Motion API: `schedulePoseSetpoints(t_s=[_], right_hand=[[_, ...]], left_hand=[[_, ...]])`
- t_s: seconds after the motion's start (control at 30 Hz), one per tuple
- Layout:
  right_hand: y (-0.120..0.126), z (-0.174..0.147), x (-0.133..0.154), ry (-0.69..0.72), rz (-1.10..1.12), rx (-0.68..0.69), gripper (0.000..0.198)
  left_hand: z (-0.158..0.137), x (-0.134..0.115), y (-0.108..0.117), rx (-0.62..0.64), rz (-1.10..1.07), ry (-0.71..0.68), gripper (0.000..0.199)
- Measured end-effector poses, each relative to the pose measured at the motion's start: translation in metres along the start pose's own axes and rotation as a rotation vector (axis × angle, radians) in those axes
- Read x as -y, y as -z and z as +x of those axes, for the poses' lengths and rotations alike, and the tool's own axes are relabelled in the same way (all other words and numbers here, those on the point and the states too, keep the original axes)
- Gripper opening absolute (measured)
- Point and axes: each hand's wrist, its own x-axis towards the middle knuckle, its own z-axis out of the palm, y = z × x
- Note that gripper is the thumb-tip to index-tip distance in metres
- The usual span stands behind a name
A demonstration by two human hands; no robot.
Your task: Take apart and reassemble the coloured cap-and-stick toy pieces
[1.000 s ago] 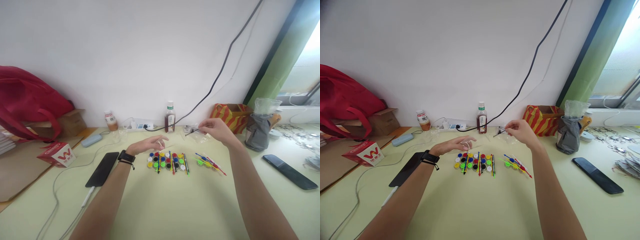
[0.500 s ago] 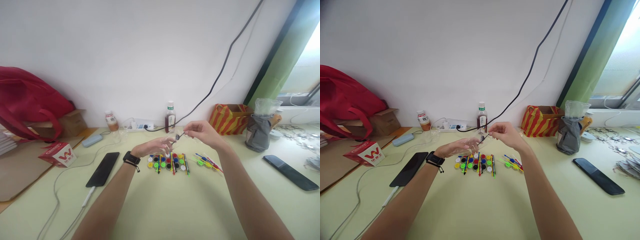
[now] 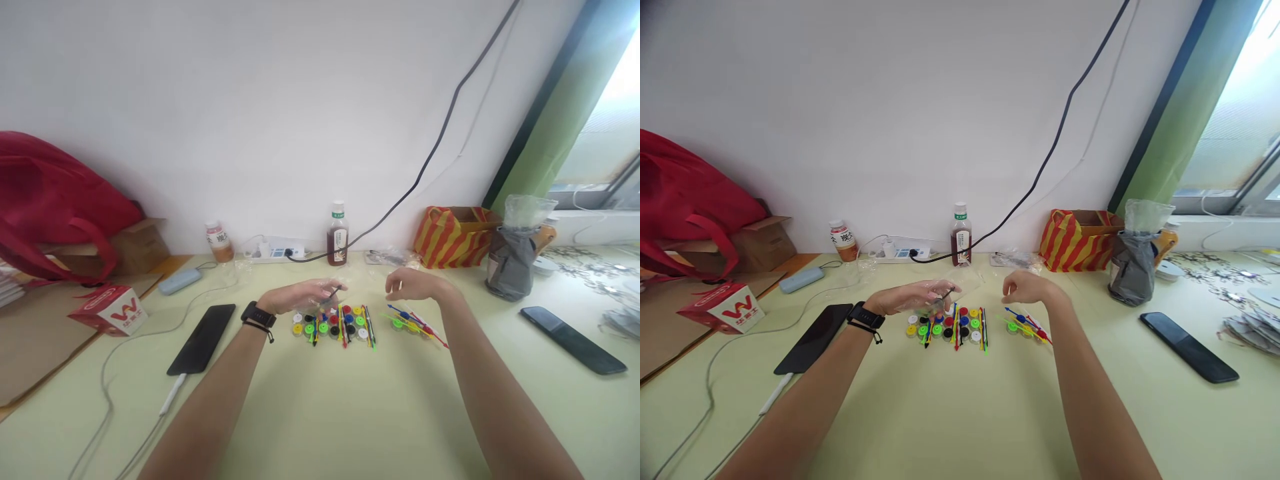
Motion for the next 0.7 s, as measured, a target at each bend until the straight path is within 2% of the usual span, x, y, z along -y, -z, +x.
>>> schedulePoseSetpoints(t_s=[0.1,0.23,0.5,0.7], right_hand=[[-0.013,0.007,-0.003,-0.093,-0.015,0.191,0.040],[-0.022,0.013,0.001,-0.124,-0.006,0.264,0.039],[-0.013,0.008,-0.010,-0.121,0.107,0.232,0.014],[0.007,-0.008,-0.006,-0.069,0.193,0.083,0.008]], left_hand=[[0.000,-0.001,-0.001,-0.008,0.006,0.015,0.046],[-0.001,-0.003,-0.001,-0.017,0.042,0.018,0.048],[-0.003,-0.004,0.001,-0.047,0.098,0.032,0.049],[-0.004,-0.002,0.005,-0.048,0.122,0.033,0.050]])
